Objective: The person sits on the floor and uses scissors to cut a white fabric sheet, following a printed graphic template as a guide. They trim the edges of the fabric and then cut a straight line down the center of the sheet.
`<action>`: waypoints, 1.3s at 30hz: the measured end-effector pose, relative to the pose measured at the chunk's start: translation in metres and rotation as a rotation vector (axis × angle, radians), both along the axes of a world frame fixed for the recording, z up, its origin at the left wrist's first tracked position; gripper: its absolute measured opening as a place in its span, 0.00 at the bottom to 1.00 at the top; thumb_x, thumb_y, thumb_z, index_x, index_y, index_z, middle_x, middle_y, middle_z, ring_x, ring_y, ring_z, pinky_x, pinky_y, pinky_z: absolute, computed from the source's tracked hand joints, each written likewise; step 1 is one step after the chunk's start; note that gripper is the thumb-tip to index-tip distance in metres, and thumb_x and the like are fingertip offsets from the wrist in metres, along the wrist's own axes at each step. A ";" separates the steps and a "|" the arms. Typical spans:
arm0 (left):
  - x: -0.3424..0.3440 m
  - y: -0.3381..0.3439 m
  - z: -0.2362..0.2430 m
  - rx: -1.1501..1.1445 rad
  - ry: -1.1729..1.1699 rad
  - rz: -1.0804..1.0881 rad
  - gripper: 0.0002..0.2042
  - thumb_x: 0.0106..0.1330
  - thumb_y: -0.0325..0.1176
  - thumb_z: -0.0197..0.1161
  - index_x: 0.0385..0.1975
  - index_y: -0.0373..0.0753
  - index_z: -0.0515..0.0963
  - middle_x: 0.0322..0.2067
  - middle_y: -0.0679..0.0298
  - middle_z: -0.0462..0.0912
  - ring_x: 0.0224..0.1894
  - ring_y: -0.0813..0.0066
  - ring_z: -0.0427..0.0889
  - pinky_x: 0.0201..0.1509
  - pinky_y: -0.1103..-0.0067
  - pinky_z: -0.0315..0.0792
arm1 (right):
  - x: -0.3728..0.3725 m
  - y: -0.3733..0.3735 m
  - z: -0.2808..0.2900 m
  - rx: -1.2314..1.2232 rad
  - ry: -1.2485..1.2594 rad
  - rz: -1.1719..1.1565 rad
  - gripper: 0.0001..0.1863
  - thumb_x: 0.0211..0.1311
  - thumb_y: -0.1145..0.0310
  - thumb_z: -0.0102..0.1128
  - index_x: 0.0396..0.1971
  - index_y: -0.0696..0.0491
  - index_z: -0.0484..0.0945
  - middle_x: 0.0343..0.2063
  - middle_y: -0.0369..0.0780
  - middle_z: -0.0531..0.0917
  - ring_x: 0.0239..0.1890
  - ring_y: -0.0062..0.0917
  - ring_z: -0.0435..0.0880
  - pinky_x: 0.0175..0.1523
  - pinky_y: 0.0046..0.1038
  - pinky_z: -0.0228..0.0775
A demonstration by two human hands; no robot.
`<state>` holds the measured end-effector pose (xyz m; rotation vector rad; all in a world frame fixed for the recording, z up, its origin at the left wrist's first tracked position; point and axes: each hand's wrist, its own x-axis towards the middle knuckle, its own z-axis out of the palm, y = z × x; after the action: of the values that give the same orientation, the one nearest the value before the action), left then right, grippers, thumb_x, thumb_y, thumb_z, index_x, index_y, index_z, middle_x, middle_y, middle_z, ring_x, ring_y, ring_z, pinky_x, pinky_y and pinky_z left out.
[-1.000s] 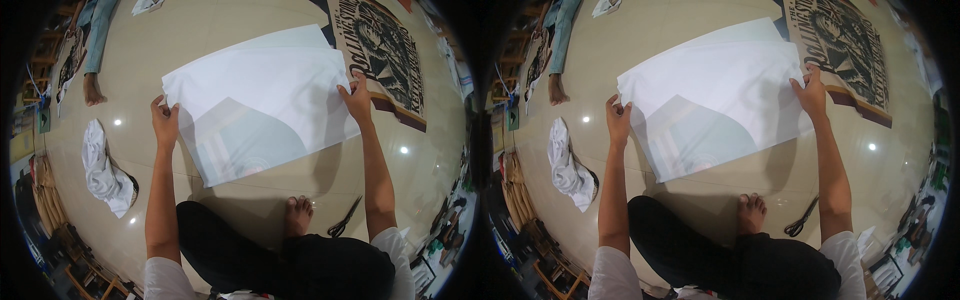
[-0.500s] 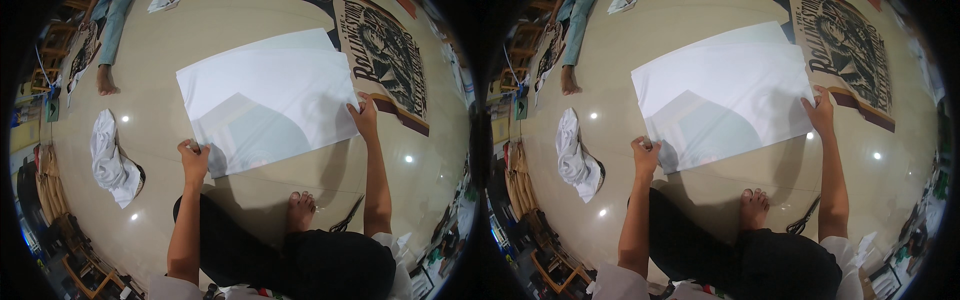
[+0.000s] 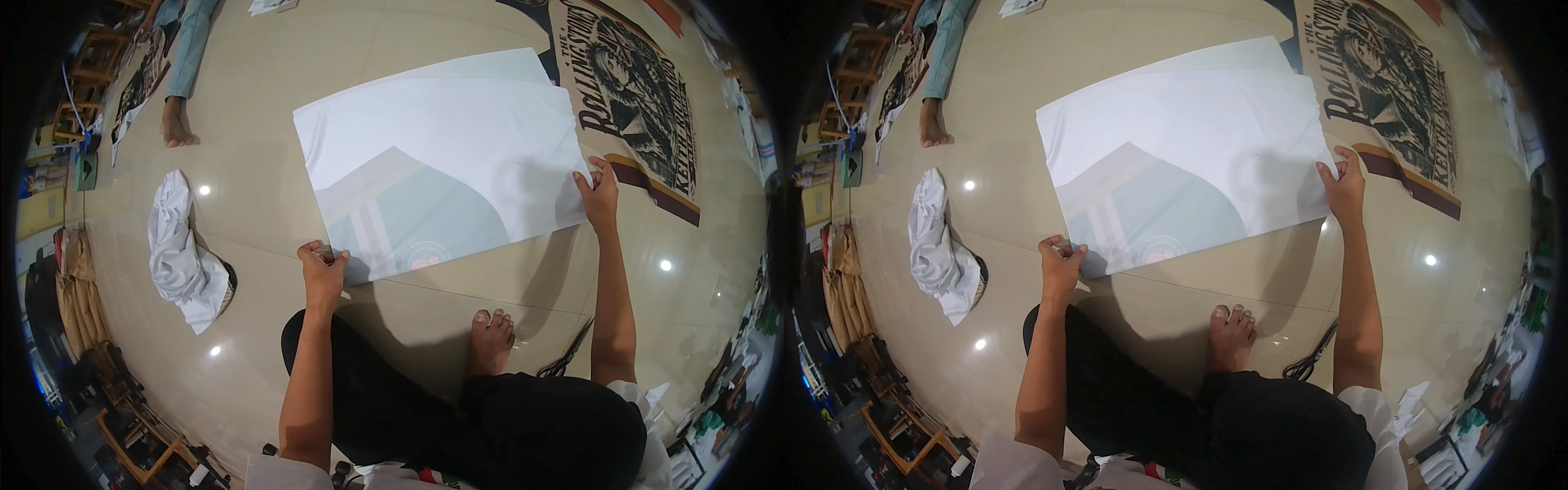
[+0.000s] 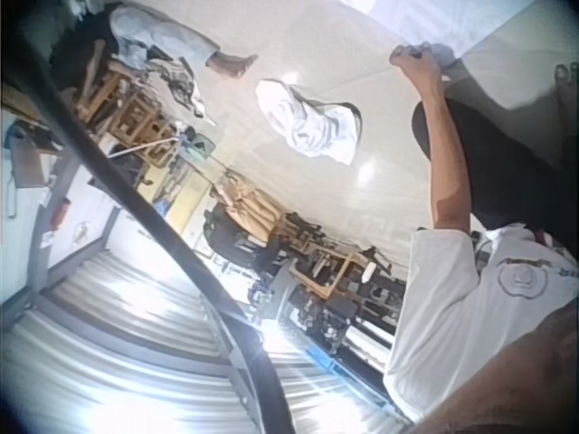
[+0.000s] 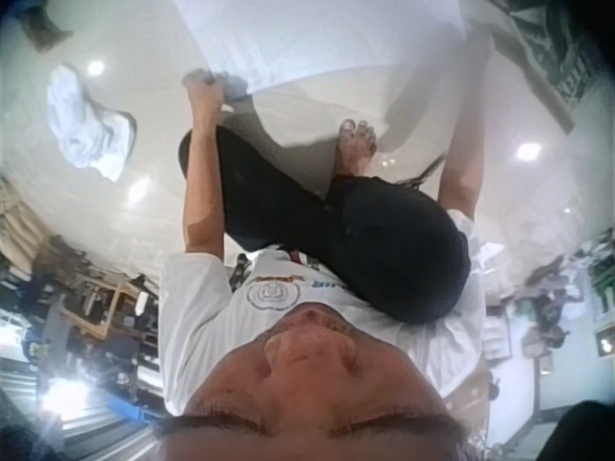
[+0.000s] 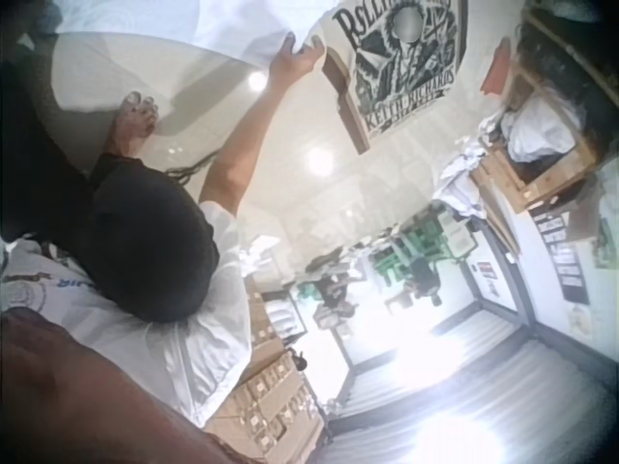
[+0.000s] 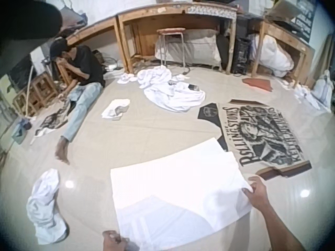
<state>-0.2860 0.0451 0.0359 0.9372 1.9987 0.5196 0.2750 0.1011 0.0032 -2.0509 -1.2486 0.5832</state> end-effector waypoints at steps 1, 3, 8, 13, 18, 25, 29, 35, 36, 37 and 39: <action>0.000 0.000 0.000 -0.005 -0.007 0.001 0.30 0.71 0.25 0.74 0.64 0.31 0.61 0.34 0.58 0.83 0.34 0.72 0.81 0.40 0.74 0.76 | 0.000 0.000 -0.001 -0.032 0.004 -0.026 0.27 0.67 0.71 0.78 0.63 0.57 0.78 0.26 0.33 0.83 0.26 0.15 0.72 0.35 0.24 0.66; 0.000 0.000 0.001 -0.012 -0.012 0.002 0.30 0.71 0.25 0.74 0.64 0.31 0.61 0.34 0.58 0.83 0.34 0.72 0.81 0.41 0.73 0.76 | 0.001 -0.001 -0.002 -0.002 0.006 -0.002 0.28 0.67 0.71 0.78 0.63 0.57 0.78 0.26 0.33 0.83 0.26 0.15 0.72 0.35 0.24 0.66; 0.000 -0.001 0.002 -0.020 -0.018 0.005 0.30 0.71 0.24 0.73 0.65 0.30 0.60 0.34 0.59 0.83 0.35 0.71 0.82 0.42 0.74 0.77 | 0.005 -0.004 -0.004 -0.001 -0.015 0.008 0.27 0.67 0.70 0.78 0.63 0.56 0.78 0.26 0.33 0.83 0.26 0.15 0.72 0.35 0.23 0.65; -0.003 -0.003 -0.001 0.024 0.005 -0.038 0.30 0.71 0.24 0.73 0.66 0.30 0.60 0.35 0.58 0.82 0.36 0.71 0.82 0.42 0.73 0.78 | 0.007 -0.005 -0.006 -0.050 -0.017 -0.034 0.27 0.67 0.70 0.79 0.63 0.55 0.79 0.26 0.32 0.82 0.26 0.15 0.71 0.35 0.23 0.65; -0.004 -0.004 -0.001 0.016 -0.040 -0.013 0.30 0.71 0.24 0.73 0.66 0.31 0.61 0.36 0.58 0.81 0.37 0.72 0.82 0.42 0.74 0.78 | 0.008 -0.005 -0.008 0.016 -0.029 0.002 0.26 0.67 0.70 0.79 0.62 0.55 0.80 0.26 0.31 0.79 0.27 0.14 0.70 0.34 0.22 0.65; -0.001 -0.003 -0.001 0.037 0.000 -0.026 0.29 0.71 0.24 0.73 0.64 0.31 0.62 0.36 0.58 0.81 0.36 0.71 0.81 0.42 0.73 0.78 | 0.009 -0.008 -0.010 0.001 -0.025 -0.013 0.26 0.67 0.71 0.78 0.62 0.56 0.80 0.27 0.31 0.80 0.28 0.14 0.71 0.36 0.21 0.67; 0.000 -0.002 -0.002 0.025 0.027 -0.018 0.28 0.71 0.25 0.73 0.63 0.32 0.63 0.35 0.58 0.81 0.35 0.71 0.81 0.40 0.73 0.77 | 0.010 -0.008 -0.011 0.015 -0.020 -0.002 0.26 0.67 0.71 0.78 0.62 0.56 0.80 0.29 0.32 0.82 0.30 0.14 0.73 0.38 0.21 0.68; 0.004 0.000 0.003 0.024 0.040 -0.015 0.28 0.71 0.28 0.74 0.62 0.32 0.63 0.33 0.60 0.80 0.32 0.73 0.80 0.35 0.73 0.76 | 0.010 -0.009 -0.012 0.029 -0.027 0.006 0.25 0.68 0.72 0.77 0.62 0.57 0.80 0.30 0.32 0.83 0.30 0.14 0.74 0.38 0.21 0.69; 0.004 0.001 0.004 0.037 0.032 -0.005 0.28 0.71 0.29 0.75 0.62 0.32 0.63 0.32 0.60 0.80 0.31 0.74 0.79 0.34 0.74 0.76 | 0.010 -0.009 -0.012 0.023 -0.035 0.007 0.25 0.68 0.71 0.78 0.62 0.57 0.80 0.30 0.32 0.83 0.30 0.14 0.74 0.38 0.21 0.69; 0.005 0.002 0.005 0.022 0.015 0.018 0.28 0.71 0.30 0.75 0.62 0.31 0.63 0.32 0.61 0.80 0.30 0.75 0.79 0.33 0.74 0.75 | 0.010 -0.009 -0.012 -0.006 -0.036 -0.018 0.25 0.68 0.71 0.78 0.62 0.57 0.80 0.30 0.32 0.83 0.30 0.14 0.74 0.38 0.21 0.70; 0.005 0.007 0.006 0.034 -0.001 0.046 0.28 0.72 0.32 0.75 0.61 0.31 0.64 0.30 0.62 0.79 0.27 0.77 0.77 0.30 0.75 0.74 | 0.009 -0.007 -0.014 0.061 0.037 0.008 0.26 0.67 0.71 0.79 0.62 0.58 0.79 0.30 0.32 0.83 0.30 0.14 0.75 0.39 0.20 0.70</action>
<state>-0.2807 0.0524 0.0418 0.9128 2.0207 0.5806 0.2842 0.0937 -0.0106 -1.9770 -1.2394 0.5769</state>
